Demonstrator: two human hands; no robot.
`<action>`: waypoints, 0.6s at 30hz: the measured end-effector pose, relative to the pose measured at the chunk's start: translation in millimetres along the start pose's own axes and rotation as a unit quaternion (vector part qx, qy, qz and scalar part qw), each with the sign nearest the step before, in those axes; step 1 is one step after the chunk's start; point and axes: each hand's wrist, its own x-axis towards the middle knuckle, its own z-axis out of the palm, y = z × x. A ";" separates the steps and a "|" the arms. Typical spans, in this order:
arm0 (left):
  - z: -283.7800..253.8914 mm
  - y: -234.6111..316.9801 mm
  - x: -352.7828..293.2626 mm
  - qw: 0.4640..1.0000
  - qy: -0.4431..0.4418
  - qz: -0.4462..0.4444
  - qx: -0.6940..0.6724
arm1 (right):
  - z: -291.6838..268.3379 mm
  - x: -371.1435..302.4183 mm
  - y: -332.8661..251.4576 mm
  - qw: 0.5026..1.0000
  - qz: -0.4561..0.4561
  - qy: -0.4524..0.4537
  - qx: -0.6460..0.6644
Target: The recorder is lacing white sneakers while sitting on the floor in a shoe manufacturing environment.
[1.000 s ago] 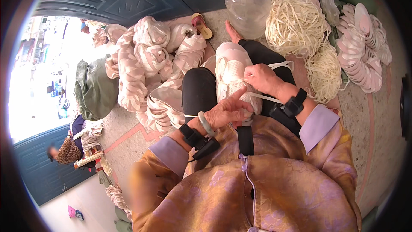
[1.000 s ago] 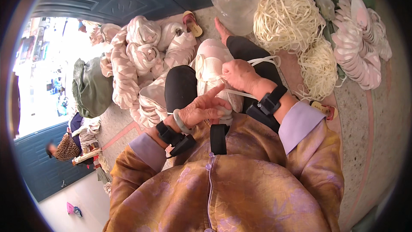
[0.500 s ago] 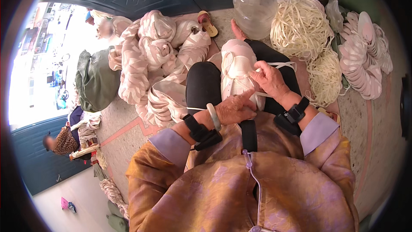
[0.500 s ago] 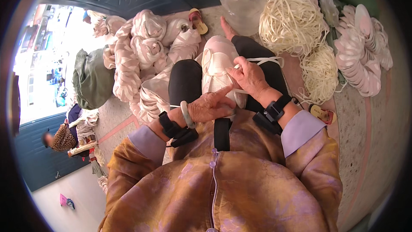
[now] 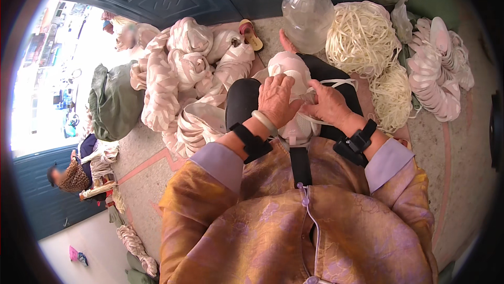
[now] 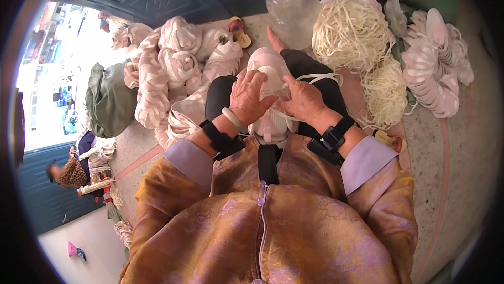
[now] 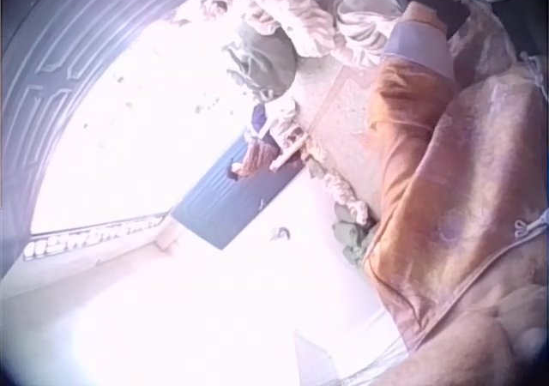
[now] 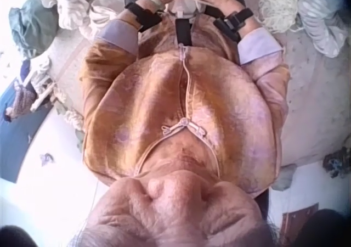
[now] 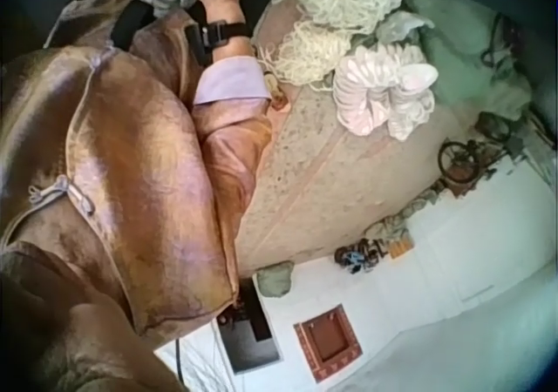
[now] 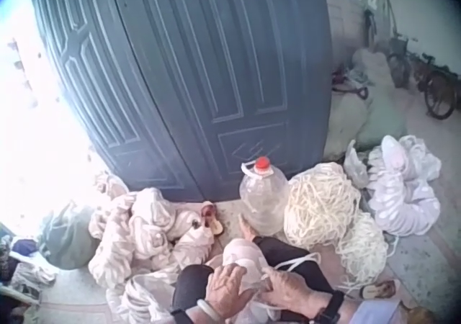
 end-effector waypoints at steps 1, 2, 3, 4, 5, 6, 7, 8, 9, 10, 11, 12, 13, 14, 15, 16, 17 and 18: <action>1.9 0.7 3.2 1.000 0.023 -0.001 0.013 | 2.7 -0.6 0.7 1.000 -0.012 0.026 0.002; 3.5 0.8 5.7 0.999 0.046 -0.003 0.025 | 4.3 -1.7 1.5 0.998 -0.024 0.052 0.003; 3.2 -1.2 6.8 0.999 0.019 -0.014 0.032 | 4.7 -3.4 2.6 0.998 -0.023 0.051 0.002; 5.4 -1.9 6.7 0.999 0.018 -0.014 0.031 | 3.6 -5.6 -0.7 0.997 -0.034 0.069 -0.009; 7.9 -2.3 6.2 0.998 0.034 -0.038 0.032 | 3.8 -7.4 -2.9 0.995 -0.046 0.086 -0.021; 10.5 -2.7 5.7 0.996 0.050 -0.062 0.034 | 5.6 -8.8 -3.6 0.995 -0.045 0.084 -0.021; 11.8 -0.7 6.9 0.996 0.049 -0.063 0.033 | 6.5 -9.9 -4.3 0.993 -0.055 0.096 -0.032; 13.6 1.9 8.3 0.996 0.052 -0.071 0.022 | 7.0 -10.2 -4.5 0.991 -0.065 0.109 -0.044; 14.3 3.2 9.1 0.995 0.055 -0.080 0.011 | 8.2 -8.9 -2.8 0.991 -0.064 0.107 -0.044; 15.7 2.5 8.8 0.995 0.055 -0.082 0.009 | 10.5 -7.5 0.2 0.990 -0.071 0.115 -0.047; 16.8 1.6 8.5 0.994 0.066 -0.081 0.016 | 12.5 -6.7 2.5 0.988 -0.077 0.123 -0.050; 17.9 0.7 8.1 0.993 0.078 -0.081 0.023 | 14.7 -6.7 4.4 0.988 -0.076 0.121 -0.050; 17.6 0.6 7.9 0.993 0.078 -0.082 0.022 | 16.2 -6.7 4.3 0.986 -0.076 0.136 -0.050; 17.4 0.5 7.7 0.993 0.064 -0.092 0.024 | 17.2 -6.8 4.0 0.984 -0.076 0.151 -0.051; 17.2 0.8 7.7 0.993 0.051 -0.102 0.026 | 17.4 -7.0 3.6 0.985 -0.075 0.150 -0.051; 17.3 0.2 7.6 0.993 0.051 -0.104 0.025 | 16.8 -7.0 1.7 0.984 -0.069 0.148 -0.072; 17.3 -0.5 7.7 0.992 0.039 -0.118 0.012 | 16.3 -7.0 0.0 0.983 -0.063 0.146 -0.093; 17.3 -1.1 7.8 0.991 0.026 -0.132 -0.002 | 16.0 -7.1 -1.4 0.983 -0.063 0.145 -0.093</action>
